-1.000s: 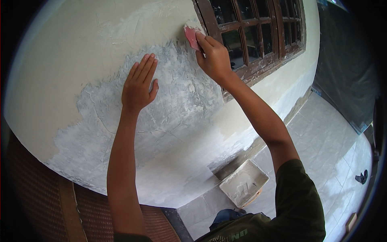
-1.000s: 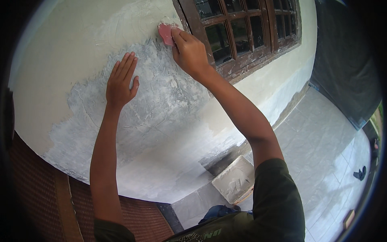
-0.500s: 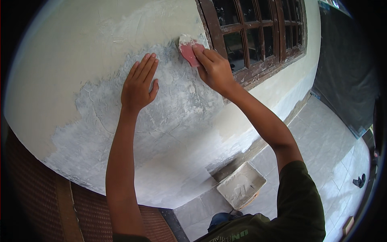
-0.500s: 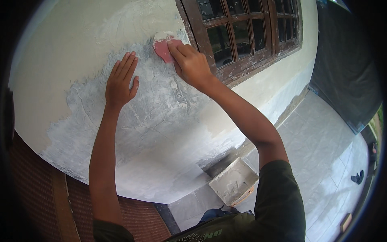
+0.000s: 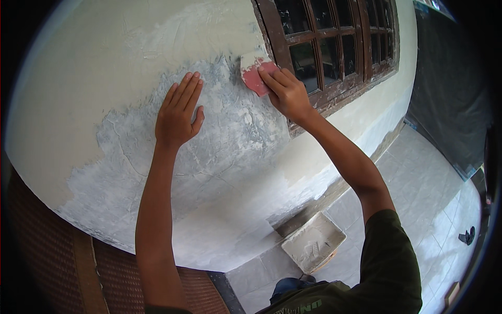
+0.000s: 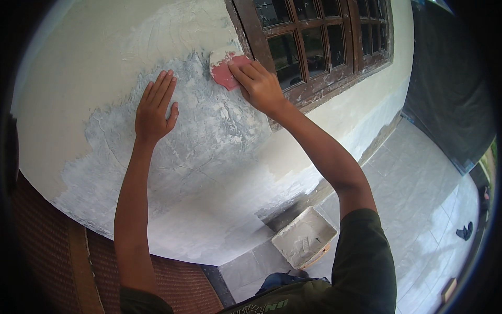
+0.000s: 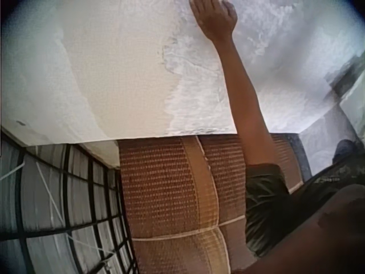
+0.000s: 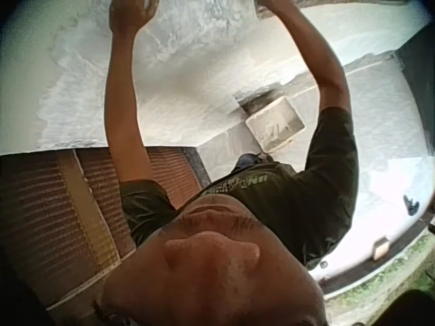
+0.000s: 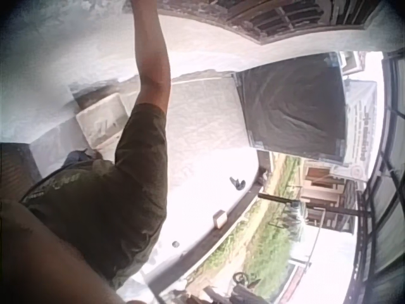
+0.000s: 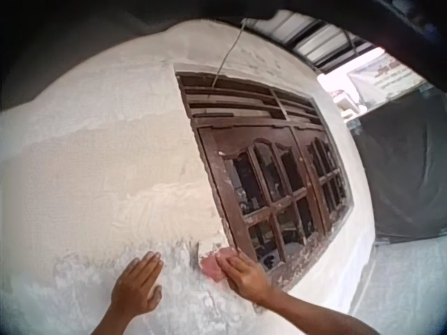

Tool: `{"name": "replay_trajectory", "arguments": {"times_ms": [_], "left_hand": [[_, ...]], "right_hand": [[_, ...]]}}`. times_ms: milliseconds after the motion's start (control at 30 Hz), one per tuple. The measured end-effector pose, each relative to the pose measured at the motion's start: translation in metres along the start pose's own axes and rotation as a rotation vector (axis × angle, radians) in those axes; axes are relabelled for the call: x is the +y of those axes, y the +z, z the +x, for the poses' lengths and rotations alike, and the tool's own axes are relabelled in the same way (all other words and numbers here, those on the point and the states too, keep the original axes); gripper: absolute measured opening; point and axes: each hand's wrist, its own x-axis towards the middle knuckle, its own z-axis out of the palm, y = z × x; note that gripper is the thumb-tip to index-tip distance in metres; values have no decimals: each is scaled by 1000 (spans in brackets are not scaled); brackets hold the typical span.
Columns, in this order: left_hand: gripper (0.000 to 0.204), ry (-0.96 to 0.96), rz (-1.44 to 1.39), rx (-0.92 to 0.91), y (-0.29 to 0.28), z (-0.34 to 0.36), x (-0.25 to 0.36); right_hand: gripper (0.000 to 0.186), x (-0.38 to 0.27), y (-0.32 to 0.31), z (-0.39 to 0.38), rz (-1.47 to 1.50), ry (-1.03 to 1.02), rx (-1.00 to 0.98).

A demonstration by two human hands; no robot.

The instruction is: The person applies plaster mix from a container onto a wall with a putty knife to patch and smooth the damaged surface.

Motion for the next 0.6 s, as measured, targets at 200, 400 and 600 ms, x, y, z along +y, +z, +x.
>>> {"name": "replay_trajectory", "arguments": {"times_ms": [200,400,600], "left_hand": [[57,-2,-3,4,1,2,1],[57,-3,7,9,5,0,1],[56,-11,18,3,0,0,0]], "right_hand": [[56,40,21,54,-166,-23,28],[53,-1,6,-29,-6,53,-144],[26,-12,-22,15,465,425,14]]}}
